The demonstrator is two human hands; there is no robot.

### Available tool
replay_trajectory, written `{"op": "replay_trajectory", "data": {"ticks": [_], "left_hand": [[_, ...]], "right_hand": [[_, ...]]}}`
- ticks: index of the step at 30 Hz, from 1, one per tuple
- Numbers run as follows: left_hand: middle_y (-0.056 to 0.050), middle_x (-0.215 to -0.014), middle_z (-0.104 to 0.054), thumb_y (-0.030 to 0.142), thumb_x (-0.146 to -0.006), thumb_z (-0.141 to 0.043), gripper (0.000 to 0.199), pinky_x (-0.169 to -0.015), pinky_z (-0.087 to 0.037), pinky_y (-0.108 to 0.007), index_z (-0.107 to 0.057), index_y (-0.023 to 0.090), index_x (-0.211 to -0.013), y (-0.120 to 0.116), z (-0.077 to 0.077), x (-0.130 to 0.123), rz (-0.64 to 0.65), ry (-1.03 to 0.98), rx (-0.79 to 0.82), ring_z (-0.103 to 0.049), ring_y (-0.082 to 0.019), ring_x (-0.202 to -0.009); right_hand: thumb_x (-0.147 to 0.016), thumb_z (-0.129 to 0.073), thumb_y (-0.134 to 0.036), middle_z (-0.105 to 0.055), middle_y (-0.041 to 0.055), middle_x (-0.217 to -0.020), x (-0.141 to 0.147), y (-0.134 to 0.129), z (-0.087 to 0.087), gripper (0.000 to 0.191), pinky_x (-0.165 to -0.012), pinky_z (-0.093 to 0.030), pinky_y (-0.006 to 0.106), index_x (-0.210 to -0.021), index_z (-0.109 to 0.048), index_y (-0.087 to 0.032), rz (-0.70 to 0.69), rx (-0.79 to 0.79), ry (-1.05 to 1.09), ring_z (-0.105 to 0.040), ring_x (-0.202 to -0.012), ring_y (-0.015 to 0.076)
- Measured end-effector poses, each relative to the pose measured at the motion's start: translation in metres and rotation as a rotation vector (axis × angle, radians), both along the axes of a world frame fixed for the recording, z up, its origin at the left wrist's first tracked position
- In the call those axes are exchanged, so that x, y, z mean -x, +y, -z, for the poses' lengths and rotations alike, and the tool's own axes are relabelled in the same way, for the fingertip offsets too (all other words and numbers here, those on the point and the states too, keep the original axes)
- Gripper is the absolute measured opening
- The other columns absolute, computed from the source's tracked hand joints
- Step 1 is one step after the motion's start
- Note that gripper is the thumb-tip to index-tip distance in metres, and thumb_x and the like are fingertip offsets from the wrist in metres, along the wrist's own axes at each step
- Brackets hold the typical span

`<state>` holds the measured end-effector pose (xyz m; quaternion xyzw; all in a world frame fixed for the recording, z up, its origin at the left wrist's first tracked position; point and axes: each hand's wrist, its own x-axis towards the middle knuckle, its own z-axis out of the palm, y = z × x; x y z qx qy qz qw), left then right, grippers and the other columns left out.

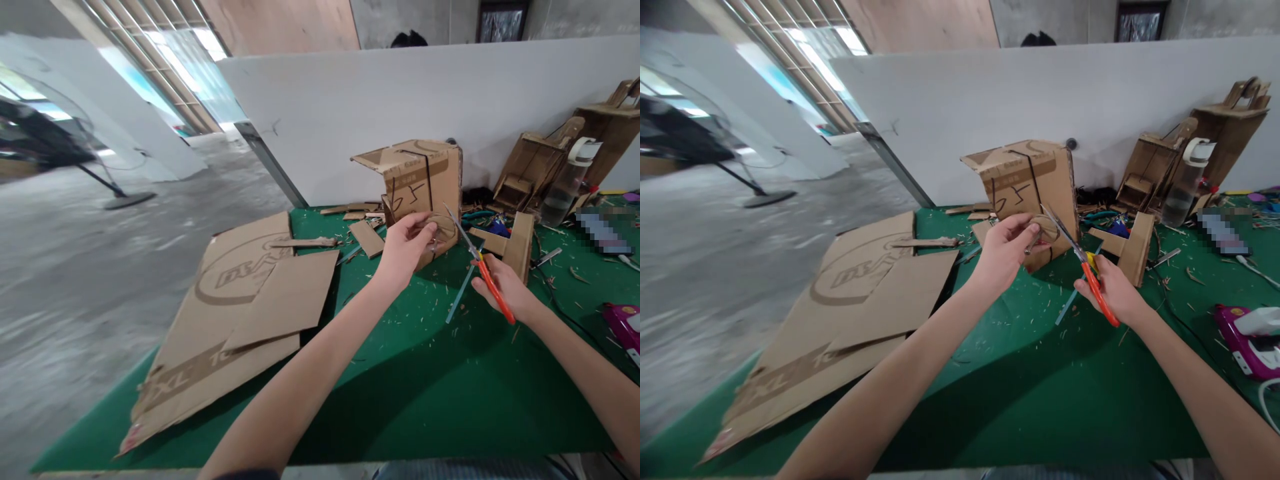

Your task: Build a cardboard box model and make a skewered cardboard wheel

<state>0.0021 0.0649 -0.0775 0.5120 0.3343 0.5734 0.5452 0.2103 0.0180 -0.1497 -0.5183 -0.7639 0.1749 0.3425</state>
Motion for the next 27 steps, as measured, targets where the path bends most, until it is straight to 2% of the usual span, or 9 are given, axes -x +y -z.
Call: {"op": "replay_trajectory", "data": {"ticks": [7,12,17,27], "left_hand": [[-0.006,-0.089,-0.07,0.03,-0.071,-0.078,0.032,-0.075,-0.061,-0.036,-0.067,0.013,-0.096,-0.001,0.0,-0.001,0.025,-0.021,0.038,-0.068,-0.018,-0.083],[-0.006,-0.091,-0.072,0.03,-0.074,-0.076,0.029,-0.074,-0.061,-0.034,-0.066,0.014,-0.097,-0.002,0.002,-0.004,0.043,-0.014,0.063,-0.069,-0.017,-0.081],[-0.006,-0.091,-0.072,0.032,-0.075,-0.076,0.031,-0.077,-0.061,-0.035,-0.064,0.014,-0.097,-0.003,0.008,-0.007,0.033,-0.026,0.091,-0.069,-0.016,-0.081],[-0.004,-0.083,-0.071,0.031,-0.074,-0.076,0.026,-0.076,-0.062,-0.035,-0.066,0.015,-0.092,-0.006,0.005,-0.006,0.026,-0.018,0.05,-0.069,-0.015,-0.074]], "right_hand": [[-0.087,-0.052,-0.059,-0.065,0.0116,-0.098,-0.001,0.003,0.004,0.039,-0.07,-0.05,0.036,-0.096,-0.048,-0.021,0.039,0.053,0.017,-0.066,-0.084,0.026],[-0.087,-0.052,-0.058,-0.062,0.0078,-0.087,0.001,0.001,-0.003,0.039,-0.062,-0.047,0.033,-0.093,-0.05,-0.02,0.025,0.094,0.057,-0.06,-0.069,0.0205],[-0.087,-0.051,-0.058,-0.057,0.0022,-0.073,0.003,-0.002,-0.009,0.036,-0.057,-0.043,0.03,-0.083,-0.046,-0.022,0.03,0.101,0.062,-0.053,-0.059,0.0169],[-0.09,-0.045,-0.056,-0.059,0.0036,-0.065,0.002,-0.001,-0.01,0.035,-0.056,-0.04,0.03,-0.075,-0.041,-0.024,0.131,0.058,-0.166,-0.06,-0.057,0.0211]]}}
